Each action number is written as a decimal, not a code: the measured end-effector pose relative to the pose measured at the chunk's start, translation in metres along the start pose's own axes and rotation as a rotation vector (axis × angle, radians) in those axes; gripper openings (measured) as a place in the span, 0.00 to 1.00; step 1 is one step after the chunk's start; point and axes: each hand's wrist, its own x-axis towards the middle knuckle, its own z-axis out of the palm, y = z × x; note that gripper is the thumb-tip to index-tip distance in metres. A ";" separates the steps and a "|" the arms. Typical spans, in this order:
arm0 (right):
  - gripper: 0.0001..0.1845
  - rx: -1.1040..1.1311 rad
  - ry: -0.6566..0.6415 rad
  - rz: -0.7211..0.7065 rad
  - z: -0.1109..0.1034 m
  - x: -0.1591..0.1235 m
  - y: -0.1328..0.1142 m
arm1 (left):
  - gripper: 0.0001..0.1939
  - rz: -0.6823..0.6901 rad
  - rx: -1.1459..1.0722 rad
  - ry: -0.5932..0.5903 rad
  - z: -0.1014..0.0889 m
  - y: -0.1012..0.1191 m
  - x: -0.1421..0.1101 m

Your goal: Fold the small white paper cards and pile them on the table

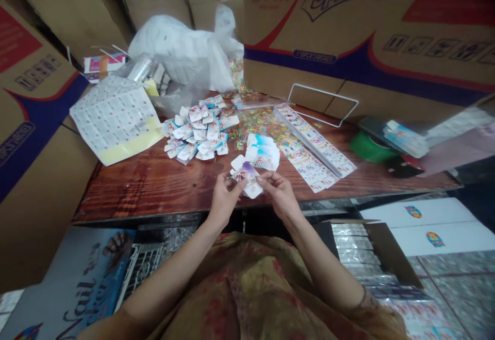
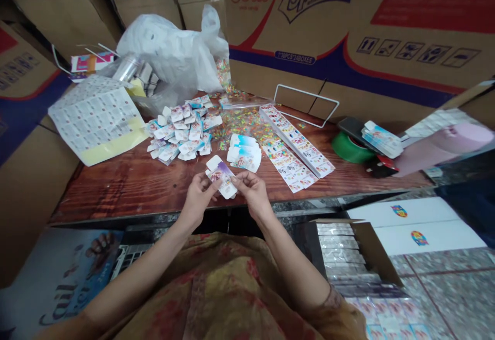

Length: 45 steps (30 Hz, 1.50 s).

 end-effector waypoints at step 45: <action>0.19 0.162 -0.187 0.264 -0.006 -0.012 -0.030 | 0.24 0.254 0.331 -0.329 0.005 0.019 -0.013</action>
